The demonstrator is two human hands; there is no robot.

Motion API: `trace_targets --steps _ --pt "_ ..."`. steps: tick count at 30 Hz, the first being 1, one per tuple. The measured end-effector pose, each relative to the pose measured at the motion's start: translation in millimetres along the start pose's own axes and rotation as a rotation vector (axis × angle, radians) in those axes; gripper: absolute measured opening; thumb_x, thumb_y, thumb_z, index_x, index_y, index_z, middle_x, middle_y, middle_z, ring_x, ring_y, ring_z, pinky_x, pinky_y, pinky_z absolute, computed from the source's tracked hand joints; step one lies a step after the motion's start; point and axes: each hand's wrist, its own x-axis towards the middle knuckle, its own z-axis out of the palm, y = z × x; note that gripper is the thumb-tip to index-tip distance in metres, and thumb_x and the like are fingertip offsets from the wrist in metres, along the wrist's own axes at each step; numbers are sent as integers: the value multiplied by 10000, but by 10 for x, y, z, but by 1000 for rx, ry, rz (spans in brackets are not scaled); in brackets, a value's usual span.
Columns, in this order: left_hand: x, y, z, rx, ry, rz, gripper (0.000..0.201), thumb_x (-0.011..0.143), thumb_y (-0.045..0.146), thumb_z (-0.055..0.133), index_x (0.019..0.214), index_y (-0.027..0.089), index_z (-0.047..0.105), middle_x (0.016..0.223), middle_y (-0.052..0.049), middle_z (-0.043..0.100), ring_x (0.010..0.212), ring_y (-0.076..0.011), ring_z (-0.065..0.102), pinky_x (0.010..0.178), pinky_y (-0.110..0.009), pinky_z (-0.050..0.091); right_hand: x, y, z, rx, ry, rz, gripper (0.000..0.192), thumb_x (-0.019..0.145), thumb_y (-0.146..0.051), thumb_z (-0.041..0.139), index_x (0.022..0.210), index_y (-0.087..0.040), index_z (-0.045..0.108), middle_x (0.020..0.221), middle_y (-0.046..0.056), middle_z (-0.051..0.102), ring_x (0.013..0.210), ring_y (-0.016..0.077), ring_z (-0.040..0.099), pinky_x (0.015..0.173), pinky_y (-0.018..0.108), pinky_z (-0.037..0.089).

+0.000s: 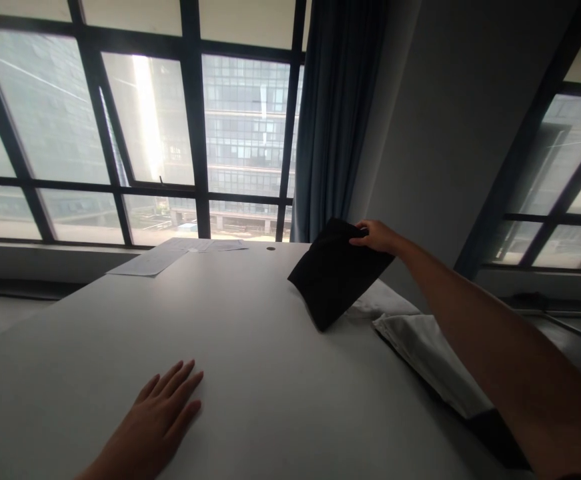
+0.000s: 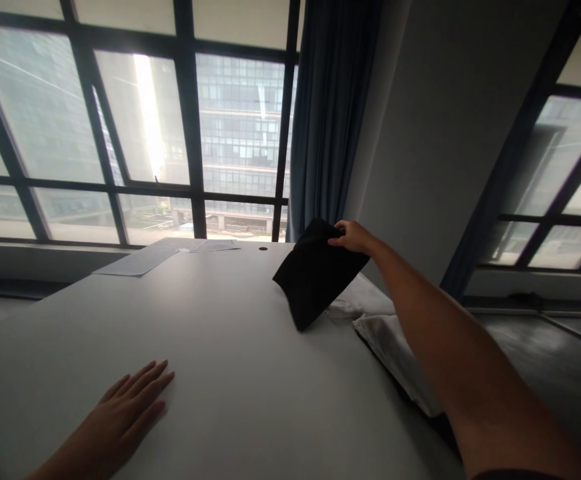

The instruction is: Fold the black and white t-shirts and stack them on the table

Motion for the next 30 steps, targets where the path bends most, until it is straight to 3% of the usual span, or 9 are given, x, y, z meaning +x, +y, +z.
trace_targets --steps 2,4,7,10,14,19,23,26,30 --pt "1 7 -12 1 -18 -8 544 960 563 334 1444 362 479 1544 7 371 1447 -281 337 1174 -547 283 90 316 -91 -227 61 109 519 768 -333 757 1224 -136 606 1145 153 683 1023 274 648 875 381 506" --pt "-3 15 -19 -6 -19 -10 543 958 565 345 1442 361 483 1542 2 377 1443 -289 345 1170 -552 286 75 585 7 -422 34 277 648 766 -392 762 1314 -112 556 1227 223 641 1127 355 608 929 494 471" --pt "-8 13 -7 -19 15 -2 530 953 551 374 1431 359 503 1533 -13 406 1433 -296 365 1162 -553 299 -164 792 511 -499 -177 375 701 782 -515 725 1355 -151 549 1342 243 570 1233 406 539 990 609 389" --pt "-2 8 15 -21 35 2 526 951 540 381 1421 351 522 1531 -26 422 1434 -288 368 1164 -546 292 -551 779 1171 -348 -372 292 637 910 -553 538 1426 -180 505 1467 224 467 1330 345 471 1067 527 355" --pt "0 33 0 -18 28 3 549 953 534 366 1425 309 530 1530 -49 433 1440 -285 359 1169 -540 280 -955 625 1643 -382 -297 355 616 1001 -532 267 1505 -203 399 1574 179 329 1442 385 282 1106 642 214" --pt "3 130 -114 0 -25 -32 589 962 516 327 1441 228 515 1557 -82 396 1463 -290 310 1176 -543 256 -1297 62 1652 -365 -121 192 599 1015 -468 254 1492 -133 394 1576 169 330 1476 307 214 1172 536 130" --pt "187 304 -251 -6 -101 -41 676 982 481 260 1521 82 346 1602 -152 281 1489 -267 245 1194 -479 238 -1782 -757 1760 -214 -242 22 641 999 -498 292 1525 -134 328 1601 148 288 1488 246 209 1192 456 136" --pt "434 531 -321 10 -21 43 681 988 456 265 1525 37 294 1616 -181 223 1507 -259 177 1208 -422 200 -2168 -1314 1849 -122 -268 -111 666 992 -478 287 1535 -94 302 1608 143 270 1494 227 194 1202 391 125" --pt "675 835 -262 -6 -20 20 721 994 481 227 1527 -4 251 1617 -209 204 1508 -275 163 1207 -393 178 -2461 -1700 1896 -90 -309 -125 669 995 -438 272 1538 -48 281 1617 156 231 1501 233 173 1206 377 107"
